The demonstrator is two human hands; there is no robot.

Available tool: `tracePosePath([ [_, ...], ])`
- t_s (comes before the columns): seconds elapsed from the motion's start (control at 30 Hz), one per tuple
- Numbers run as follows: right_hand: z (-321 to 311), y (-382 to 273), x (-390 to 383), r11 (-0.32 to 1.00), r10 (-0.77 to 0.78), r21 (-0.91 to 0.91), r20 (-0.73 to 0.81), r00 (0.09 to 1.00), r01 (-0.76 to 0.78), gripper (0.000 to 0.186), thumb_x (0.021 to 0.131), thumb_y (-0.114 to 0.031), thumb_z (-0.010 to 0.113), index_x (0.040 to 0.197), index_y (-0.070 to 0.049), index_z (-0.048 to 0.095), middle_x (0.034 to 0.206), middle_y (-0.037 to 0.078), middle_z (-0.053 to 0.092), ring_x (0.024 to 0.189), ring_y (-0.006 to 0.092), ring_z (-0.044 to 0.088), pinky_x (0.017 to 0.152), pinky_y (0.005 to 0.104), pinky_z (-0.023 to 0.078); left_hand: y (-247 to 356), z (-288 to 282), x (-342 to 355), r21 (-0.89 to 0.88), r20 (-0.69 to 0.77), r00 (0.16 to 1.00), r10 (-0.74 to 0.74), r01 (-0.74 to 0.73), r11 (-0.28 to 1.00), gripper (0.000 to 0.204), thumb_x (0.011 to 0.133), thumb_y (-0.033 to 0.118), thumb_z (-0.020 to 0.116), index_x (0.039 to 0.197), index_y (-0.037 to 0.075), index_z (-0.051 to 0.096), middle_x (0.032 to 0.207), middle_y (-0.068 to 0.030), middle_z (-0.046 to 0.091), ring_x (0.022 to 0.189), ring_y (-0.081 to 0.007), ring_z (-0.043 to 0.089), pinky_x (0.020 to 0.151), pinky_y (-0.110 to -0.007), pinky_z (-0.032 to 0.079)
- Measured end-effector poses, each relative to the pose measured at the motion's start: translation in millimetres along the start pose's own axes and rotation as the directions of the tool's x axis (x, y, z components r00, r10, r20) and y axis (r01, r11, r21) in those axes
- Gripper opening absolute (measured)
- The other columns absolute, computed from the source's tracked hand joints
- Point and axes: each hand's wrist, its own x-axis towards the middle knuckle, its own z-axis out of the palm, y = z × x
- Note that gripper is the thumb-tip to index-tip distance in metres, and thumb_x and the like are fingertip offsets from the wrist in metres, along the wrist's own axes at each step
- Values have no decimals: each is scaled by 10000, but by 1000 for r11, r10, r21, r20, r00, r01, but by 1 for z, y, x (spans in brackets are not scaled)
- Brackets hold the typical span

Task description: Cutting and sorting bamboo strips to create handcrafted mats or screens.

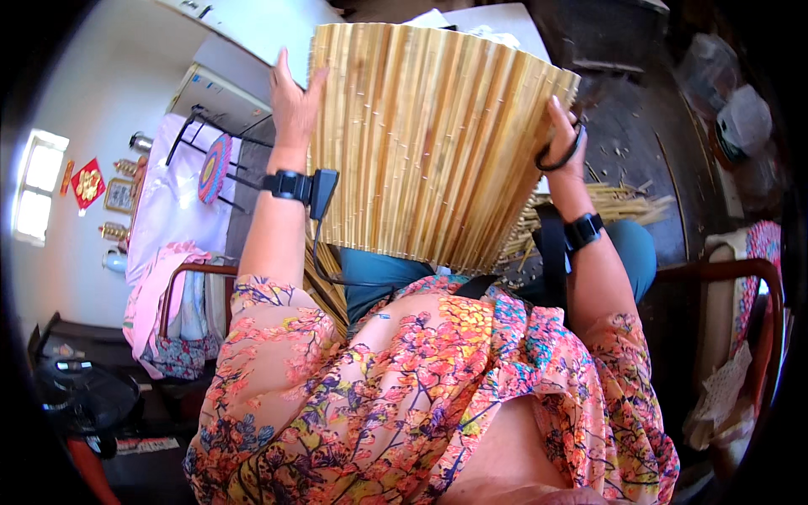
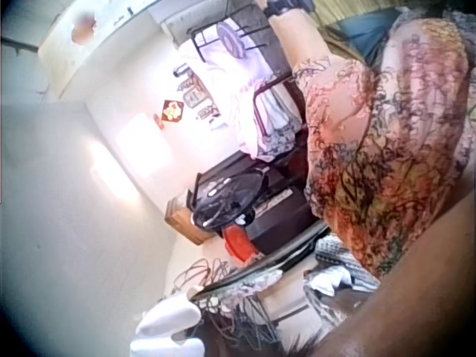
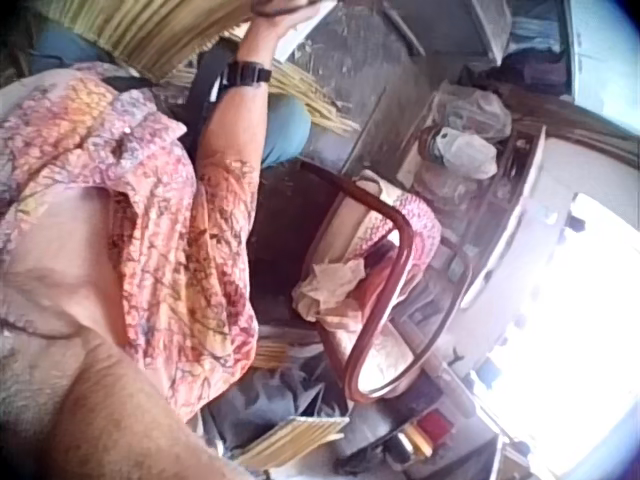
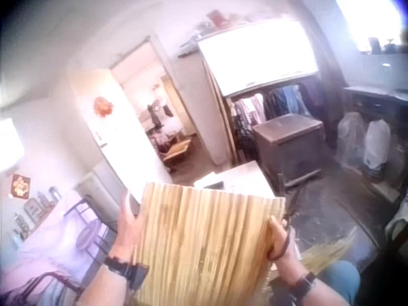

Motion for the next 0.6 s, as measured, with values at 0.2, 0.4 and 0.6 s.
tracePosePath([
  [0.2,-23,9,9,1000,11,12,61,998,-11,317,879,-257,556,1069,-7,597,983,42,629,861,159,592,760,294,453,-61,-33,-85,-366,828,471,-304,865,344,821,671,507,729,1222,-38,458,1112,-113,568,1037,-206,527,919,-309,402],
  [0.4,1,0,-4,999,49,-2,73,996,-49,360,875,-318,572,1110,-45,569,1051,68,593,926,186,563,743,357,448,-42,-51,-81,-524,824,525,-213,849,65,519,695,80,755,1153,1,525,1067,-84,610,957,-172,584,863,-294,453],
  [0.6,-44,-2,35,988,-138,51,-171,976,149,306,910,-296,519,733,-46,517,668,50,564,580,151,517,577,294,424,-31,-44,-82,-576,760,570,-311,813,84,444,733,39,708,1137,-21,534,1017,-104,627,871,-176,620,786,-301,507],
])
